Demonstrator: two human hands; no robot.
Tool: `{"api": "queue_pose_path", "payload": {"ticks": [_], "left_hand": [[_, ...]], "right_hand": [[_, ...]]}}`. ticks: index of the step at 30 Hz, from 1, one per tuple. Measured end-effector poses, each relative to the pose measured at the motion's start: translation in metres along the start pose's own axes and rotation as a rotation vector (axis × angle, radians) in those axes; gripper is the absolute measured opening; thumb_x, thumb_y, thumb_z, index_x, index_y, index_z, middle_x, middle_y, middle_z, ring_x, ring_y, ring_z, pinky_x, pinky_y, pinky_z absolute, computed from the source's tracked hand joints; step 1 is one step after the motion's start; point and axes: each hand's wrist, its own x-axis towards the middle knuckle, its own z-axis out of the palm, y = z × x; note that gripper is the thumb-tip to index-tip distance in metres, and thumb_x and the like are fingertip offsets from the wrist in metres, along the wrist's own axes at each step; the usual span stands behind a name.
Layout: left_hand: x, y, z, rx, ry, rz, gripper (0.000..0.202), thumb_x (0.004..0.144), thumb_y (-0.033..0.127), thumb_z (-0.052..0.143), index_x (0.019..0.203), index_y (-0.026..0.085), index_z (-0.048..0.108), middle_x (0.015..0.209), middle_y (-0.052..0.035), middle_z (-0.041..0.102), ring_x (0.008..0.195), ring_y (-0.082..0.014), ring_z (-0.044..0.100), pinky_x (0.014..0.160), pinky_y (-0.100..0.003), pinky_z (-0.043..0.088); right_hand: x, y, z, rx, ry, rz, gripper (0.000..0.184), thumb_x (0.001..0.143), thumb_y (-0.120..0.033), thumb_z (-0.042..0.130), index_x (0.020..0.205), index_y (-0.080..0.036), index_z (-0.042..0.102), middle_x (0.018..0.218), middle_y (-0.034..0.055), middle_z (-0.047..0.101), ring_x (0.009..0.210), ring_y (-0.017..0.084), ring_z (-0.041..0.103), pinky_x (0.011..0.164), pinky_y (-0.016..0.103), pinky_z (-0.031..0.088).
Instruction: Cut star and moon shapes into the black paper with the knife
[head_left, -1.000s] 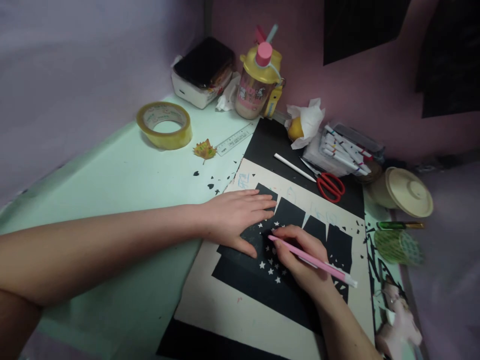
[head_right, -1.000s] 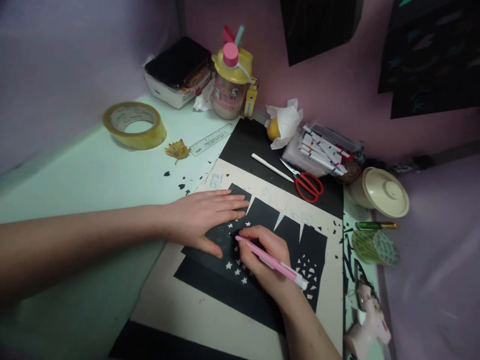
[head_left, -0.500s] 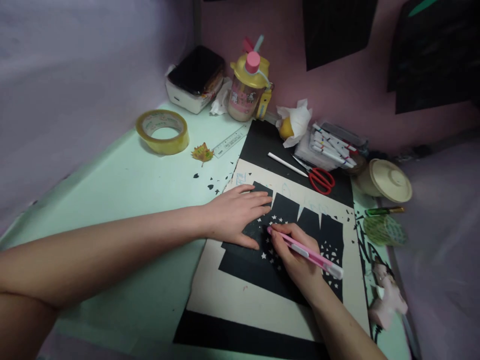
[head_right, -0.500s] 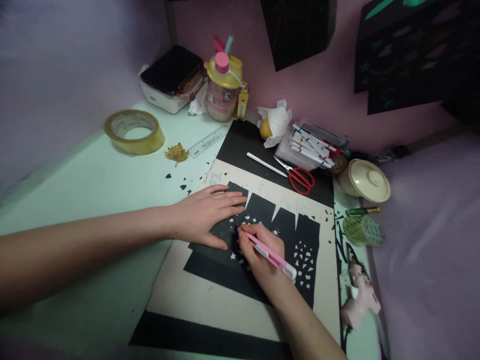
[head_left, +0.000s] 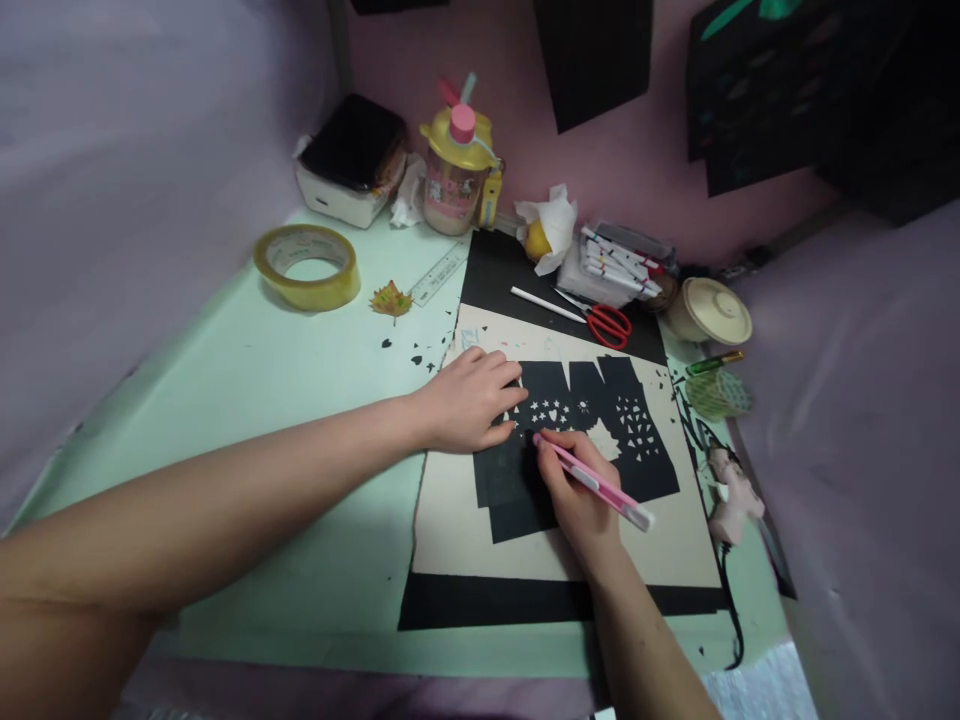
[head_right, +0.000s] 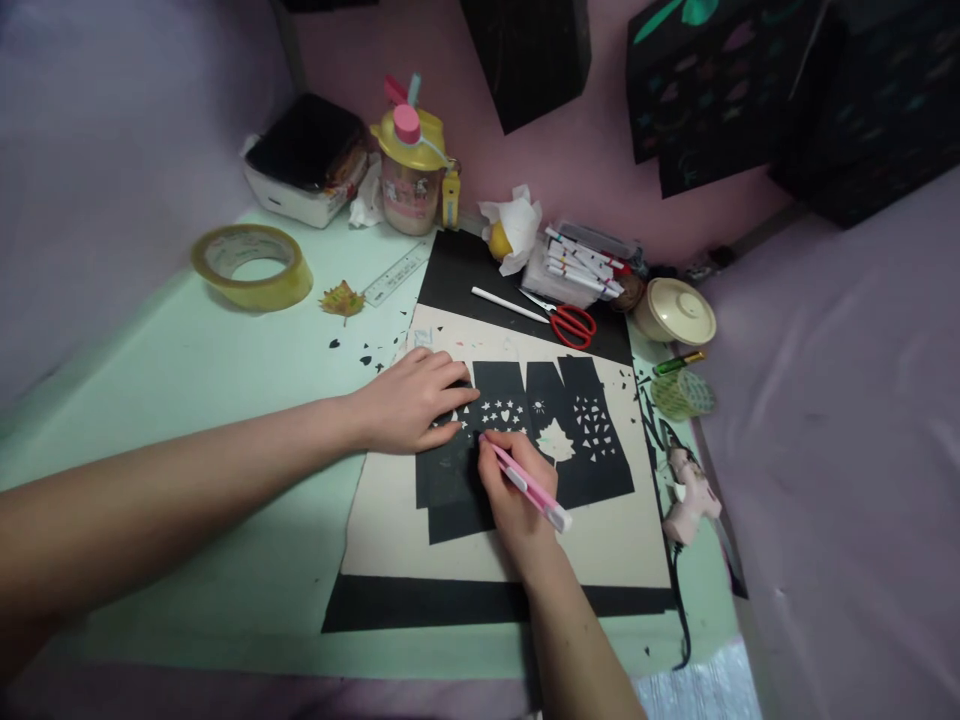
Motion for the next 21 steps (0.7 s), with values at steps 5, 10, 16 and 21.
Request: {"api": "queue_pose_path", "payload": {"ticks": [5, 10, 16, 21], "left_hand": [[0.0008, -0.0022, 0.0010, -0.009, -0.027, 0.032, 0.039, 0.096, 0.033, 0.047, 0.132, 0.031, 0.059, 0.120, -0.0102, 0.058, 0.110, -0.0288, 0.050, 0.093, -0.044, 0.036], [0.0028, -0.0066, 0.0046, -0.049, -0.107, 0.124, 0.036, 0.099, 0.030, 0.044, 0.131, 0.033, 0.060, 0.148, -0.0041, 0.047, 0.140, -0.0251, 0.035, 0.116, -0.046, 0.019], [0.0035, -0.0090, 0.0067, -0.121, -0.169, 0.092, 0.037, 0.100, 0.032, 0.042, 0.134, 0.031, 0.058, 0.152, -0.0024, 0.042, 0.144, -0.0233, 0.032, 0.120, -0.045, 0.017], [0.0044, -0.0095, 0.0054, -0.147, -0.186, 0.077, 0.035, 0.101, 0.033, 0.042, 0.133, 0.032, 0.058, 0.153, -0.0021, 0.041, 0.145, -0.0234, 0.031, 0.120, -0.047, 0.013]], "right_hand": [[-0.0045, 0.0019, 0.0018, -0.028, 0.024, -0.096, 0.009, 0.091, -0.025, 0.060, 0.090, -0.021, 0.068, 0.079, 0.0043, 0.074, 0.065, 0.016, 0.068, 0.063, 0.028, 0.053], [-0.0035, -0.0011, 0.0009, -0.082, 0.001, -0.154, 0.006, 0.091, -0.021, 0.060, 0.090, -0.022, 0.065, 0.081, 0.0039, 0.074, 0.067, 0.017, 0.068, 0.065, 0.028, 0.054], [-0.0044, -0.0045, 0.0016, -0.124, -0.056, -0.168, 0.010, 0.091, -0.018, 0.057, 0.083, -0.023, 0.060, 0.077, 0.0042, 0.070, 0.064, 0.016, 0.065, 0.063, 0.029, 0.051], [-0.0044, -0.0048, 0.0040, -0.182, -0.048, -0.191, 0.014, 0.091, -0.015, 0.056, 0.079, -0.023, 0.056, 0.073, 0.0045, 0.069, 0.058, 0.015, 0.061, 0.058, 0.028, 0.048]]}}
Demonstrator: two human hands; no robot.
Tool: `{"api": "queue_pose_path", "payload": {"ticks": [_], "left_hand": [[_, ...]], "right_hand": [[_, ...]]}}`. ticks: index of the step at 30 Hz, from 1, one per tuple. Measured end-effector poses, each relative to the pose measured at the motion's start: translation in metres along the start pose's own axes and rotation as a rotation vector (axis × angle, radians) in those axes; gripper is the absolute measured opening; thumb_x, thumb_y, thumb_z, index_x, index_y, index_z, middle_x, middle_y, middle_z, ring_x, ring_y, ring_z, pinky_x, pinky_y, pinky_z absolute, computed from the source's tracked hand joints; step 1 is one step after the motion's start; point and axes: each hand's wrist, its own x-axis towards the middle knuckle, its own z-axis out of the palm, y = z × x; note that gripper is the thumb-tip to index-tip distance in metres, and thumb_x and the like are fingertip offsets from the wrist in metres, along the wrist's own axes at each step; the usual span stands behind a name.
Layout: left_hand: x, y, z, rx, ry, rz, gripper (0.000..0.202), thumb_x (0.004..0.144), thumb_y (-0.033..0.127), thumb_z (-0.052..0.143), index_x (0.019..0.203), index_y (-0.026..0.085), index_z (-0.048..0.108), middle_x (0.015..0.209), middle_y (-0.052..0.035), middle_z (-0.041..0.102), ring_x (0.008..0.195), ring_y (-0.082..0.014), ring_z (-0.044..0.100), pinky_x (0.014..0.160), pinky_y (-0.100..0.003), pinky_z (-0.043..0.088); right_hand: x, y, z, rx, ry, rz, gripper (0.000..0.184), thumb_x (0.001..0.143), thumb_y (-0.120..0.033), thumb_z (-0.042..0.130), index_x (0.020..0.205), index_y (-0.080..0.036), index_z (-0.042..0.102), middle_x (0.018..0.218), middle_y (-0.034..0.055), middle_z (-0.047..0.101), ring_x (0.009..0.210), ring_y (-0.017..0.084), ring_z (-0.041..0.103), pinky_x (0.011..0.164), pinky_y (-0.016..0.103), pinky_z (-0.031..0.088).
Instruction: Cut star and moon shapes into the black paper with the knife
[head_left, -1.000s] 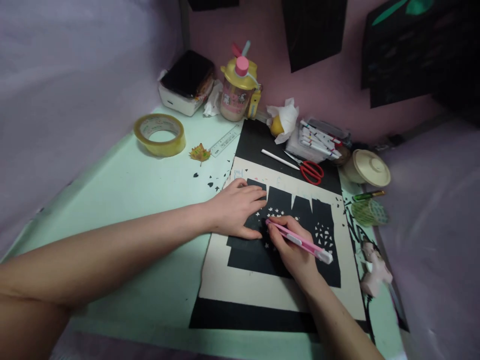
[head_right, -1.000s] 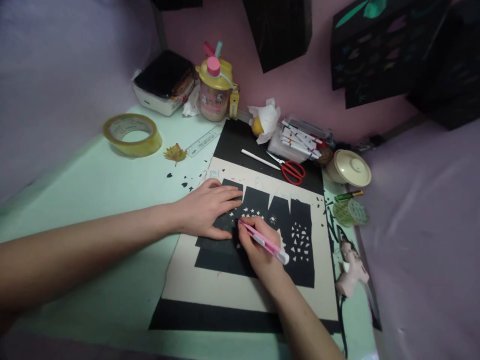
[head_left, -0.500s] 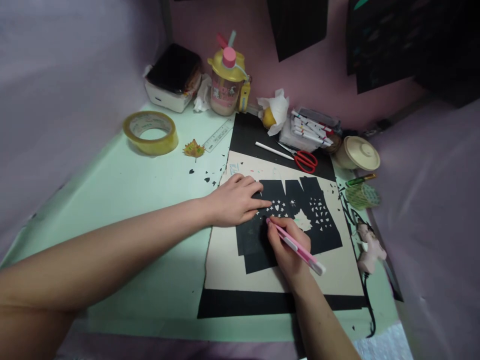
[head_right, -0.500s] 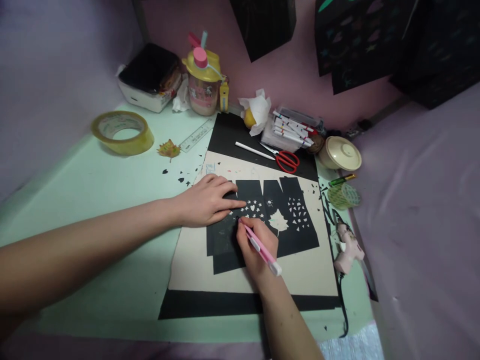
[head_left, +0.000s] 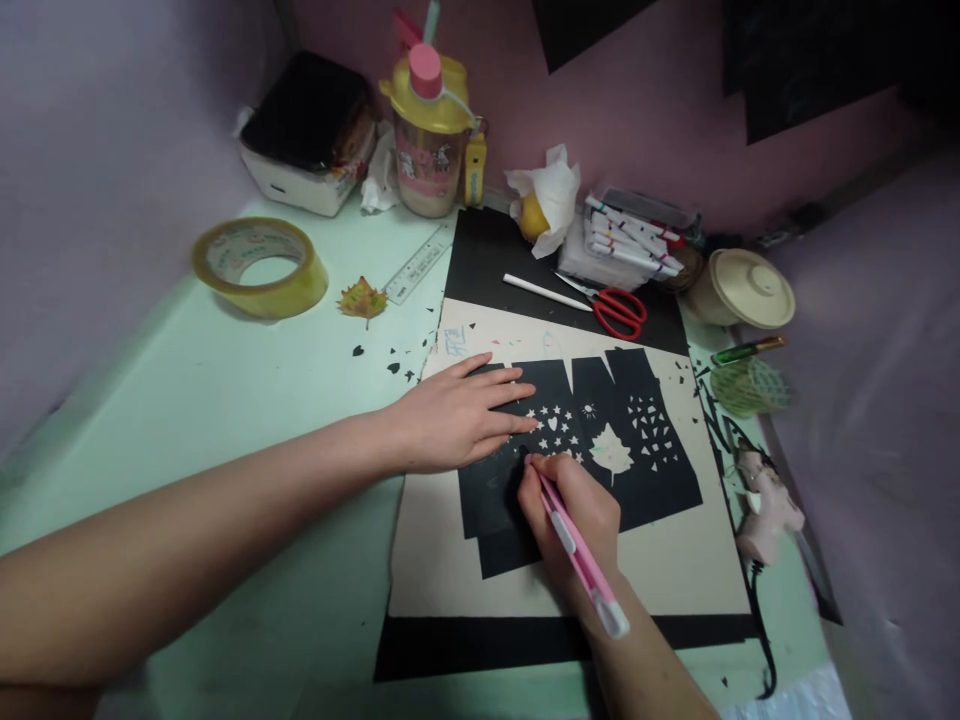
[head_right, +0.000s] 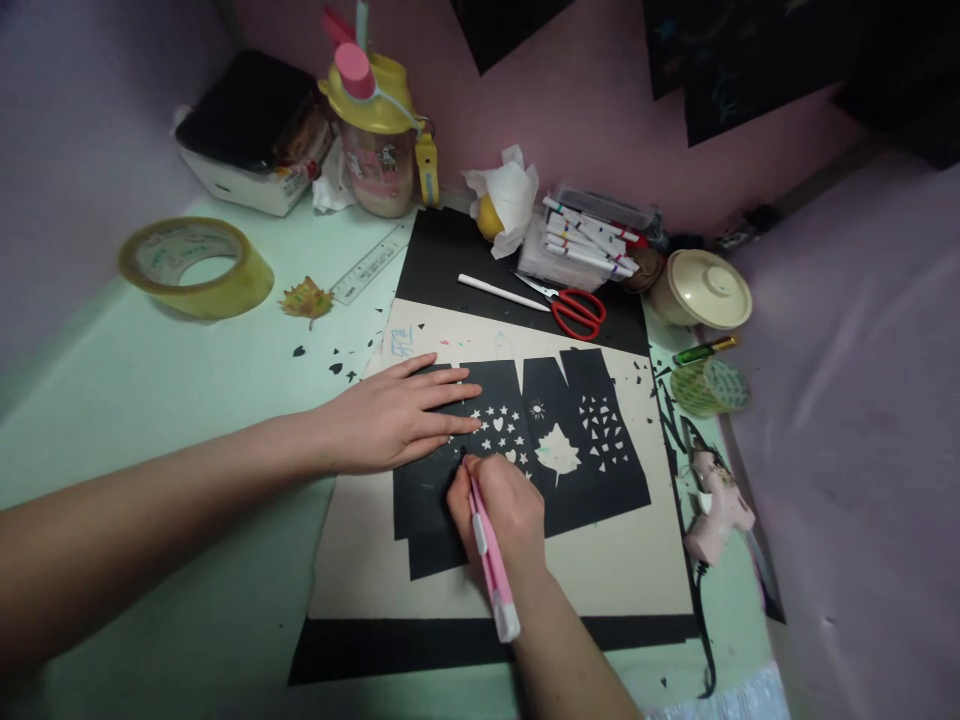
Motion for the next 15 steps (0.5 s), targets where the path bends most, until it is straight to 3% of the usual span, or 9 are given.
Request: {"api": "queue_pose_path", "payload": {"ticks": [15], "left_hand": [[0.0001, -0.0011, 0.0043, 0.003, 0.062, 0.002, 0.032, 0.100, 0.033, 0.047, 0.130, 0.034, 0.060, 0.150, -0.0011, 0.046, 0.142, -0.0238, 0.037, 0.120, -0.051, 0.010]], "right_hand": [[-0.0013, 0.0036, 0.0050, 0.007, 0.082, -0.083, 0.013, 0.089, -0.010, 0.059, 0.079, -0.018, 0.058, 0.075, 0.0037, 0.070, 0.060, 0.012, 0.064, 0.059, 0.023, 0.049]]}}
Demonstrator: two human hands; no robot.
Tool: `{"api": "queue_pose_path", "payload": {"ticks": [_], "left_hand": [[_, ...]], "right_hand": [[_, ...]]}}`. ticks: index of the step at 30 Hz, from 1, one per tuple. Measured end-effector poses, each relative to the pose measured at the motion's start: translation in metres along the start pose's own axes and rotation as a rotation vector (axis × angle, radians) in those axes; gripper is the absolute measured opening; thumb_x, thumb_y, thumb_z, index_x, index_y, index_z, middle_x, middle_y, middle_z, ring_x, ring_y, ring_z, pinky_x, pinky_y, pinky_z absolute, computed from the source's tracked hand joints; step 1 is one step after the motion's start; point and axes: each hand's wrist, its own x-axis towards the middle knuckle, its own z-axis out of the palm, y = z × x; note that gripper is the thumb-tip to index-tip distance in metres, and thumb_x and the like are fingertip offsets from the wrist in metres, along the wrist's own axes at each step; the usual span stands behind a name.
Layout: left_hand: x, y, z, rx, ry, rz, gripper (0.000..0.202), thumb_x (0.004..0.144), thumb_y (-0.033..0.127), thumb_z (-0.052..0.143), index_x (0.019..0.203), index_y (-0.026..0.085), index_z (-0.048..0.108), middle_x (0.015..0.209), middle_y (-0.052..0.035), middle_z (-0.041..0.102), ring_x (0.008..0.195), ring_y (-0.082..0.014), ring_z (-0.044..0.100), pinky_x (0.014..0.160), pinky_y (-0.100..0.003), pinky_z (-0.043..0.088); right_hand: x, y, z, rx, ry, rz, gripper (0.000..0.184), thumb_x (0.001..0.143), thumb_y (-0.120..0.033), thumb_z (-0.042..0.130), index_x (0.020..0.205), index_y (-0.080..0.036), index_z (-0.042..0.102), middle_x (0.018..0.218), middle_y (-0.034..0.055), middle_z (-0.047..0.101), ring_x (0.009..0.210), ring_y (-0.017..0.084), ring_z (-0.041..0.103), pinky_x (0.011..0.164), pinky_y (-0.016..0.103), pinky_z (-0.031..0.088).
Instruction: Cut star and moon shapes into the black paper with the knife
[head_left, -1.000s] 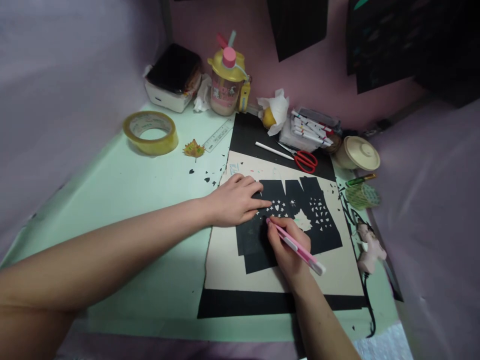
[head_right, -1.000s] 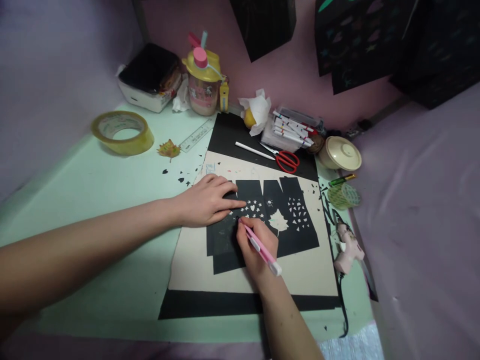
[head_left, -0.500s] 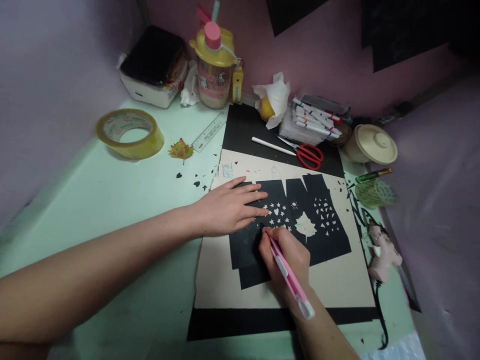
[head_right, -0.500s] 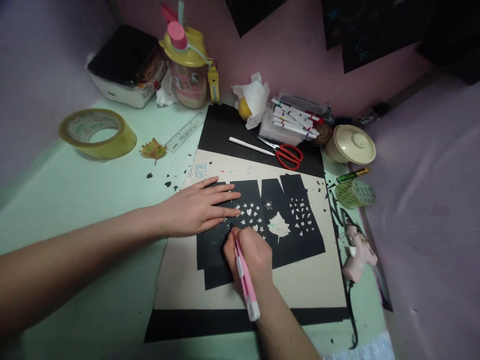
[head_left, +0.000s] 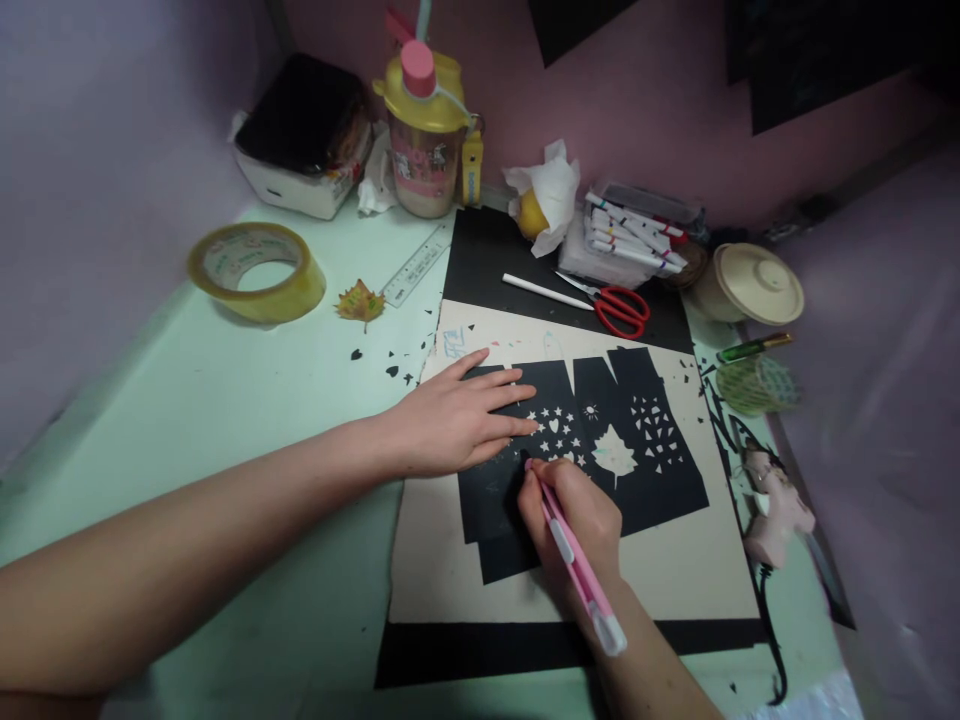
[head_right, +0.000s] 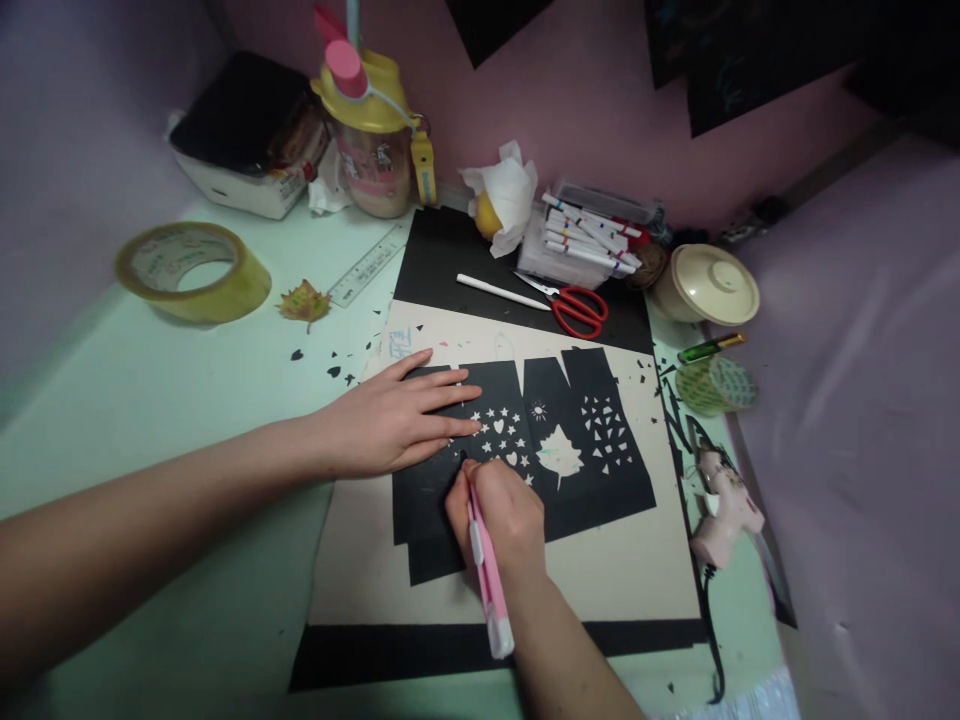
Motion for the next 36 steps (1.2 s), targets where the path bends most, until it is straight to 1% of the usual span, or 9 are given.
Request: {"api": "queue_pose_path", "payload": {"ticks": [5, 9, 17, 22, 27, 29, 31, 33, 36], "left_hand": [[0.0003, -0.0005, 0.0009, 0.005, 0.008, 0.011, 0.032, 0.100, 0.032, 0.048, 0.129, 0.033, 0.060, 0.150, -0.0016, 0.046, 0.142, -0.0242, 0.036, 0.119, -0.052, 0.011], [-0.0001, -0.0006, 0.0015, 0.009, 0.025, 0.015, 0.032, 0.100, 0.032, 0.047, 0.129, 0.033, 0.060, 0.149, -0.0021, 0.047, 0.141, -0.0244, 0.037, 0.119, -0.052, 0.012], [-0.0004, 0.0000, 0.0010, 0.007, 0.019, 0.012, 0.032, 0.099, 0.032, 0.048, 0.129, 0.033, 0.061, 0.149, -0.0023, 0.047, 0.142, -0.0246, 0.037, 0.119, -0.053, 0.014], [-0.0012, 0.0006, 0.0002, -0.001, 0.024, 0.006, 0.032, 0.099, 0.032, 0.048, 0.128, 0.032, 0.061, 0.149, -0.0017, 0.047, 0.141, -0.0245, 0.038, 0.119, -0.052, 0.014], [-0.0015, -0.0005, -0.0017, -0.011, 0.092, 0.053, 0.030, 0.099, 0.029, 0.048, 0.125, 0.026, 0.062, 0.141, -0.0053, 0.055, 0.137, -0.0251, 0.043, 0.117, -0.052, 0.021], [-0.0020, -0.0012, -0.0031, -0.025, 0.148, 0.113, 0.026, 0.098, 0.025, 0.048, 0.118, 0.022, 0.065, 0.129, -0.0071, 0.063, 0.128, -0.0240, 0.051, 0.111, -0.047, 0.033], [-0.0027, -0.0015, -0.0045, -0.032, 0.173, 0.173, 0.023, 0.097, 0.022, 0.047, 0.108, 0.020, 0.068, 0.115, -0.0081, 0.067, 0.114, -0.0233, 0.057, 0.095, -0.040, 0.044], [-0.0033, -0.0013, -0.0059, -0.022, 0.158, 0.211, 0.023, 0.097, 0.020, 0.046, 0.102, 0.020, 0.069, 0.105, -0.0087, 0.067, 0.101, -0.0229, 0.059, 0.080, -0.036, 0.047], [-0.0036, -0.0002, -0.0081, 0.014, 0.123, 0.252, 0.027, 0.099, 0.020, 0.043, 0.105, 0.020, 0.069, 0.102, -0.0091, 0.067, 0.093, -0.0222, 0.058, 0.072, -0.034, 0.045]], "right_hand": [[-0.0003, -0.0031, -0.0041, 0.075, 0.008, 0.071, 0.007, 0.090, -0.011, 0.060, 0.089, -0.018, 0.062, 0.075, 0.0023, 0.069, 0.060, 0.012, 0.063, 0.060, 0.023, 0.050], [0.0000, -0.0039, -0.0064, 0.083, -0.010, 0.095, 0.006, 0.090, -0.013, 0.060, 0.089, -0.018, 0.063, 0.074, 0.0016, 0.069, 0.061, 0.012, 0.064, 0.060, 0.023, 0.050], [-0.0005, 0.0004, -0.0036, 0.088, 0.008, 0.057, 0.006, 0.089, -0.012, 0.061, 0.087, -0.018, 0.062, 0.074, 0.0016, 0.069, 0.060, 0.011, 0.063, 0.059, 0.022, 0.049], [0.0002, -0.0014, -0.0045, 0.104, -0.011, 0.097, 0.005, 0.090, -0.014, 0.061, 0.088, -0.019, 0.062, 0.073, -0.0002, 0.067, 0.059, 0.011, 0.062, 0.059, 0.021, 0.049], [0.0011, -0.0005, -0.0047, 0.138, -0.026, 0.122, 0.005, 0.090, -0.015, 0.060, 0.088, -0.019, 0.062, 0.074, -0.0007, 0.067, 0.062, 0.010, 0.063, 0.061, 0.020, 0.048], [0.0012, 0.0005, -0.0041, 0.144, -0.029, 0.120, 0.005, 0.090, -0.015, 0.060, 0.088, -0.019, 0.062, 0.074, -0.0009, 0.067, 0.061, 0.010, 0.062, 0.061, 0.019, 0.048], [0.0013, 0.0008, -0.0037, 0.149, -0.033, 0.126, 0.005, 0.090, -0.016, 0.060, 0.088, -0.019, 0.062, 0.073, -0.0009, 0.066, 0.060, 0.010, 0.062, 0.061, 0.020, 0.047], [0.0015, -0.0001, -0.0038, 0.157, -0.034, 0.146, 0.006, 0.091, -0.017, 0.059, 0.087, -0.019, 0.062, 0.071, -0.0009, 0.065, 0.060, 0.010, 0.061, 0.060, 0.020, 0.047], [0.0024, -0.0020, -0.0044, 0.168, -0.030, 0.175, 0.008, 0.091, -0.019, 0.058, 0.085, -0.019, 0.062, 0.071, -0.0003, 0.065, 0.061, 0.012, 0.062, 0.060, 0.021, 0.047]]}}
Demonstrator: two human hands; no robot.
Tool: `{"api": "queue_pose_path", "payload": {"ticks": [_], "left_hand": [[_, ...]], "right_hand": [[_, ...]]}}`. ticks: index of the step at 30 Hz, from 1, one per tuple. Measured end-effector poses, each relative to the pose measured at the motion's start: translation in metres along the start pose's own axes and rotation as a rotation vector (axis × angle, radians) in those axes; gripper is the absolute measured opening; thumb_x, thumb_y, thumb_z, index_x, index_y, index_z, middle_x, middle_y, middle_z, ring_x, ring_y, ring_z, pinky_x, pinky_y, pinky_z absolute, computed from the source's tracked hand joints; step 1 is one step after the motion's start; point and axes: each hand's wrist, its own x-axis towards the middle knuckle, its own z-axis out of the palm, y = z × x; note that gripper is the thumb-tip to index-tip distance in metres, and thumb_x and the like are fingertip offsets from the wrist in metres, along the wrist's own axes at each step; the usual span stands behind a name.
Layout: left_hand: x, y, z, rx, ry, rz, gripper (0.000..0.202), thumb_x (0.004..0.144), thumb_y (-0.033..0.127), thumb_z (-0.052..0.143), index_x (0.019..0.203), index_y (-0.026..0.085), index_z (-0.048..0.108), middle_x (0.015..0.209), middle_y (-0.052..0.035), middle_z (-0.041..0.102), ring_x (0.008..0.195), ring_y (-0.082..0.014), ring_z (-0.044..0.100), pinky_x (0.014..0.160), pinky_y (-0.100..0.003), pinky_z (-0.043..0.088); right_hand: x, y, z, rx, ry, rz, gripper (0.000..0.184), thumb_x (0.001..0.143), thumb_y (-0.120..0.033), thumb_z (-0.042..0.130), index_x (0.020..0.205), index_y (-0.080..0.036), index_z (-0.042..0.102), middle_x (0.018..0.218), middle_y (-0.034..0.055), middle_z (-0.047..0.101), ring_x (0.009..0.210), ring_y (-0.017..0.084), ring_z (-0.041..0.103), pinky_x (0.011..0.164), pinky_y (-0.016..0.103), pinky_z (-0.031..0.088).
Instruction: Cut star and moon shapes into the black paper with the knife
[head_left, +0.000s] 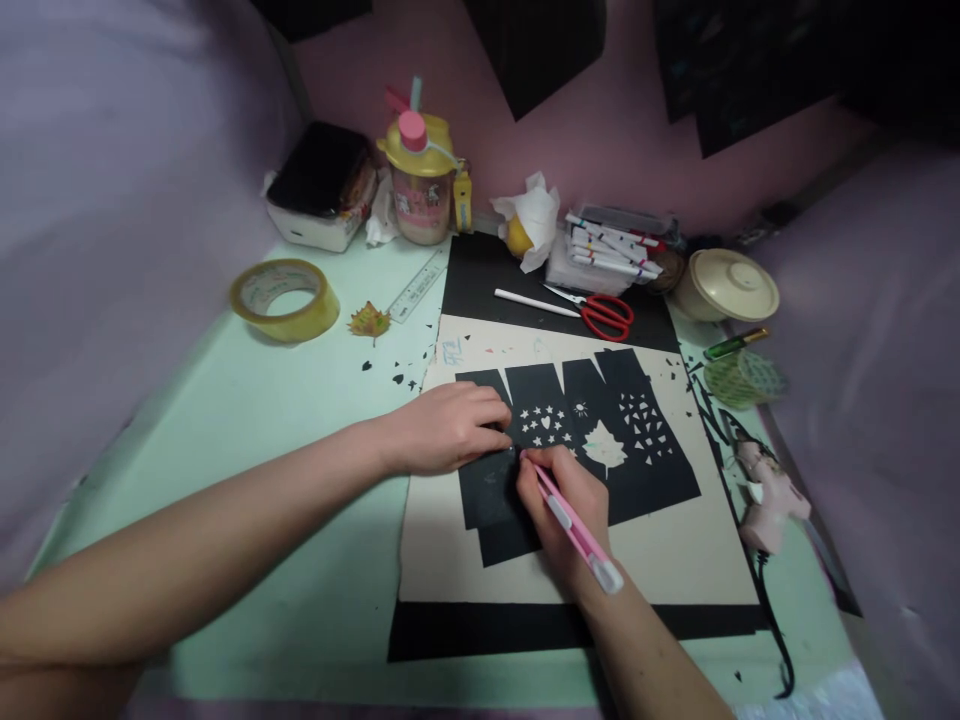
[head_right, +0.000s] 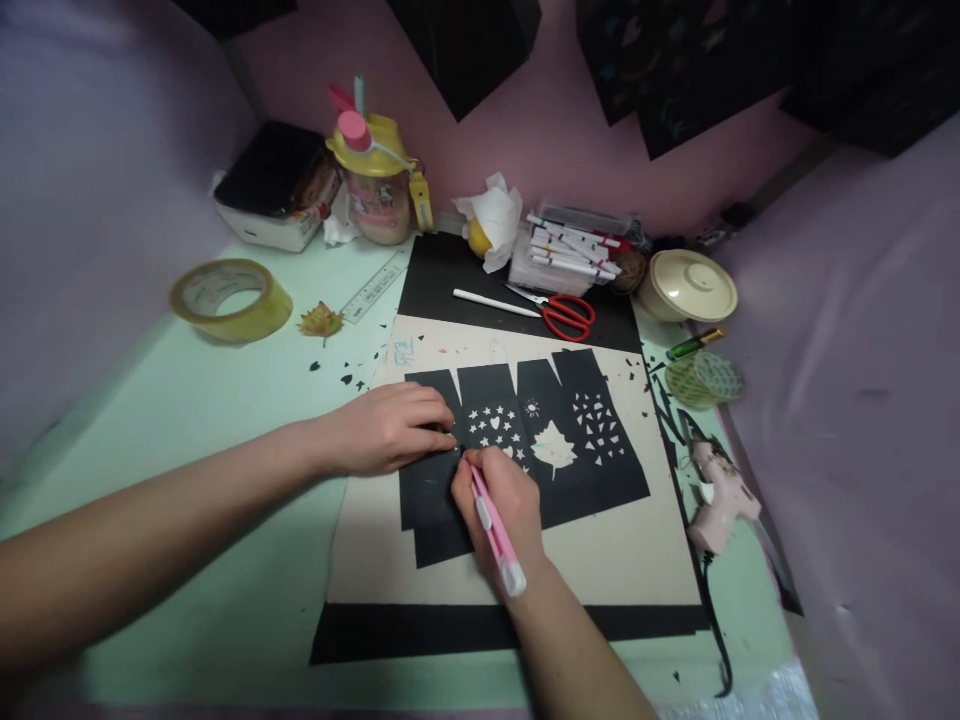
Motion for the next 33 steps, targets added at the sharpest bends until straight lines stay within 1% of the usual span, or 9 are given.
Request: {"api": "queue_pose_path", "payload": {"ticks": [5, 9, 12, 15, 19, 22, 27, 33], "left_hand": [[0.003, 0.002, -0.006, 0.067, -0.060, 0.065, 0.027, 0.100, 0.020, 0.043, 0.112, 0.020, 0.068, 0.103, -0.0101, 0.066, 0.093, -0.0223, 0.058, 0.073, -0.035, 0.045], [0.009, 0.002, -0.013, 0.086, -0.092, 0.131, 0.022, 0.098, 0.019, 0.048, 0.105, 0.020, 0.069, 0.098, -0.0098, 0.067, 0.089, -0.0211, 0.060, 0.071, -0.033, 0.045], [0.014, 0.002, -0.018, 0.090, -0.146, 0.174, 0.021, 0.096, 0.018, 0.050, 0.100, 0.019, 0.070, 0.095, -0.0097, 0.067, 0.087, -0.0210, 0.060, 0.069, -0.033, 0.044], [0.015, 0.001, -0.018, 0.119, -0.182, 0.188, 0.023, 0.095, 0.018, 0.048, 0.102, 0.017, 0.070, 0.096, -0.0113, 0.066, 0.087, -0.0227, 0.059, 0.069, -0.035, 0.045], [0.010, -0.003, -0.012, 0.056, -0.120, 0.169, 0.027, 0.095, 0.019, 0.045, 0.108, 0.016, 0.069, 0.099, -0.0122, 0.067, 0.090, -0.0237, 0.058, 0.071, -0.036, 0.047], [0.006, -0.006, -0.007, -0.011, -0.070, 0.152, 0.028, 0.096, 0.017, 0.044, 0.108, 0.014, 0.068, 0.100, -0.0121, 0.067, 0.092, -0.0244, 0.058, 0.073, -0.037, 0.048], [0.005, -0.009, -0.005, -0.064, -0.052, 0.141, 0.028, 0.096, 0.017, 0.043, 0.107, 0.015, 0.068, 0.101, -0.0116, 0.067, 0.092, -0.0241, 0.059, 0.073, -0.037, 0.048], [0.005, -0.011, -0.004, -0.087, -0.045, 0.130, 0.027, 0.096, 0.017, 0.043, 0.107, 0.018, 0.068, 0.101, -0.0109, 0.068, 0.092, -0.0228, 0.060, 0.074, -0.037, 0.048]], "right_hand": [[0.000, 0.002, 0.000, 0.029, -0.010, -0.014, 0.010, 0.092, -0.020, 0.056, 0.085, -0.019, 0.062, 0.070, -0.0002, 0.065, 0.060, 0.012, 0.062, 0.059, 0.022, 0.047], [0.000, 0.005, 0.001, 0.037, -0.006, -0.027, 0.010, 0.093, -0.021, 0.056, 0.085, -0.019, 0.062, 0.071, -0.0002, 0.066, 0.060, 0.012, 0.062, 0.060, 0.022, 0.047], [-0.001, 0.006, 0.001, 0.029, -0.007, -0.027, 0.010, 0.092, -0.021, 0.056, 0.084, -0.019, 0.062, 0.071, 0.0000, 0.066, 0.061, 0.012, 0.062, 0.061, 0.022, 0.046], [-0.001, 0.004, 0.000, 0.026, -0.013, -0.019, 0.010, 0.092, -0.020, 0.056, 0.084, -0.019, 0.061, 0.071, 0.0000, 0.066, 0.061, 0.012, 0.062, 0.060, 0.021, 0.046], [0.001, 0.000, -0.001, 0.039, -0.007, -0.025, 0.009, 0.092, -0.018, 0.056, 0.084, -0.019, 0.060, 0.070, -0.0002, 0.065, 0.059, 0.012, 0.061, 0.059, 0.021, 0.046], [0.001, -0.001, -0.001, 0.048, 0.010, -0.033, 0.006, 0.090, -0.017, 0.058, 0.086, -0.019, 0.061, 0.070, -0.0007, 0.065, 0.058, 0.011, 0.061, 0.059, 0.021, 0.048], [0.001, 0.000, -0.001, 0.027, 0.055, -0.062, 0.004, 0.087, -0.016, 0.062, 0.089, -0.020, 0.062, 0.072, -0.0002, 0.068, 0.056, 0.011, 0.062, 0.055, 0.021, 0.049], [0.001, -0.001, 0.000, 0.005, 0.054, -0.027, 0.003, 0.087, -0.017, 0.062, 0.089, -0.020, 0.062, 0.072, 0.0002, 0.069, 0.055, 0.012, 0.063, 0.056, 0.022, 0.051]]}}
